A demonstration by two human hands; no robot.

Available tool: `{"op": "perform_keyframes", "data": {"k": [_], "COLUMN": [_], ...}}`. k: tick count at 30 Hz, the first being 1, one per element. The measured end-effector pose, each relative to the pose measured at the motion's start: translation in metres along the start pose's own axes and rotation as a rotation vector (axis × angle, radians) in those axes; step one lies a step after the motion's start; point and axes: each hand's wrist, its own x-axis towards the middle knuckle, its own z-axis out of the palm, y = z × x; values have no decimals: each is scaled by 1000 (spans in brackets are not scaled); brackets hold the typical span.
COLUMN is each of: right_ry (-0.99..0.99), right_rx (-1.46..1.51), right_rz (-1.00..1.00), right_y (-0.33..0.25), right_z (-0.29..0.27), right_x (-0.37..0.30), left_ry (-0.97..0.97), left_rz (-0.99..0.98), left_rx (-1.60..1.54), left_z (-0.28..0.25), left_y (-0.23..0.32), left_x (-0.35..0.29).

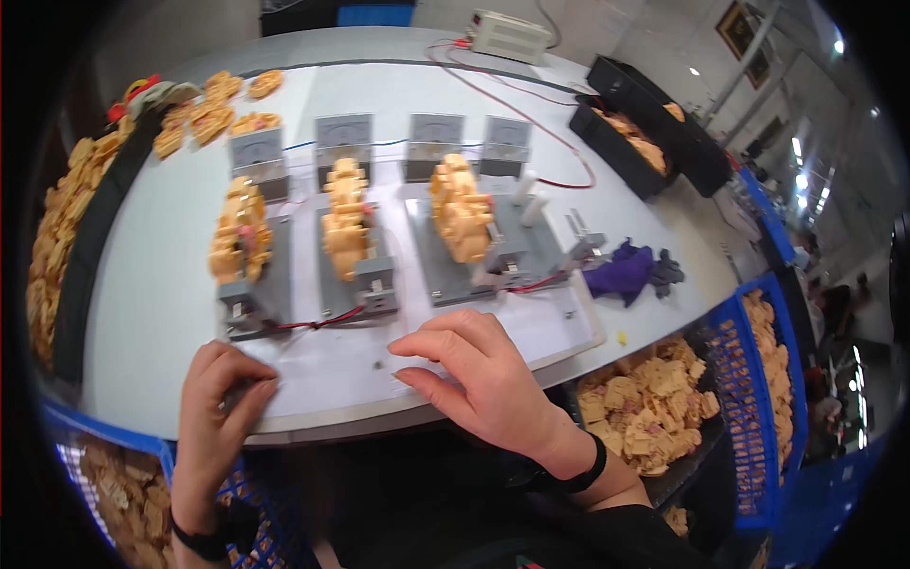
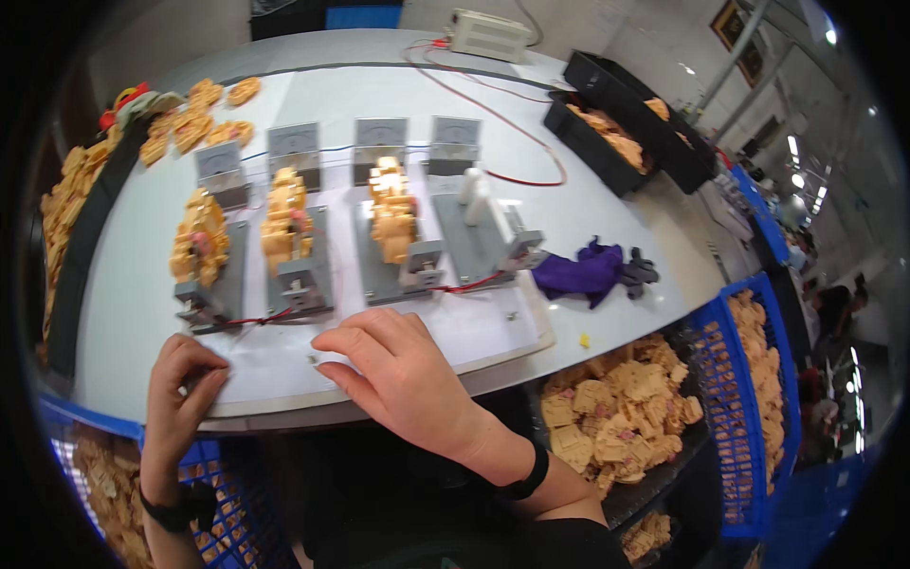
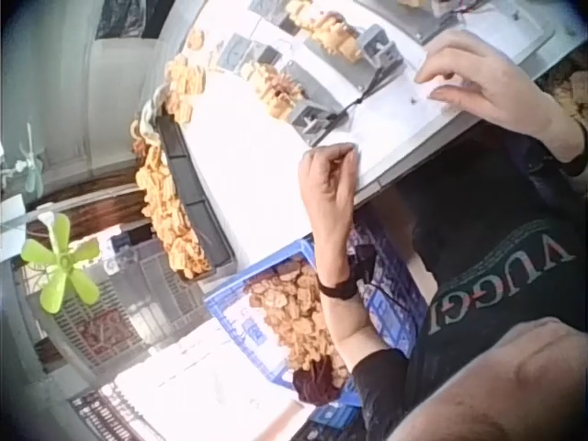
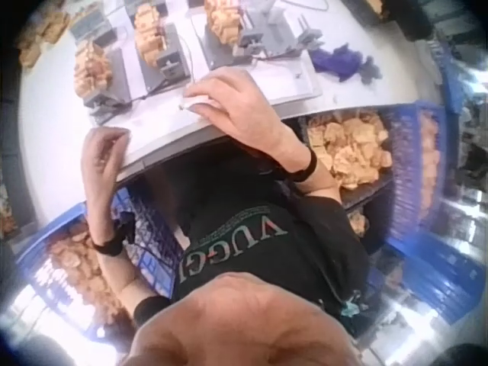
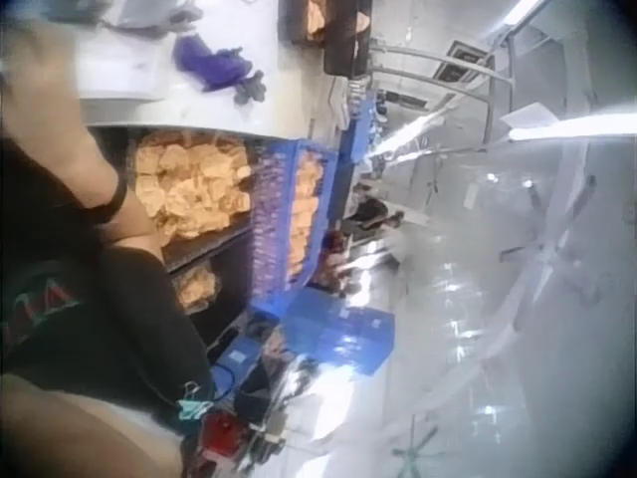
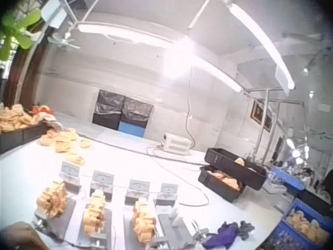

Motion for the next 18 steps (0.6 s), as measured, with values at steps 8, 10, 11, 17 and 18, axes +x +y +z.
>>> {"op": "perform_keyframes", "data": {"k": [8,10,11,17,18], "right_ry": [-19,-45,-35,-69,-57], "right_rx": [-188,-146,-154,-23,-7], "right_rz": [41,-4,11,11,15], "right_y": [42,47,51,61,61], "right_z": [-48,-48,-48,-47,-47], "right_x": [-22,-25,-25,-22,-22], "left_ry": [-48,-54,-54,-197,-192], "left_rz": [-27,-33,-53,55,51], "left_rx": [3,10,20,146,145], "left_z": [-11,-13,-12,-21,-22], "left_y": [-33,-37,-40,-24,-21], "left_x": [-9,-10,-10,-4,-5]}}
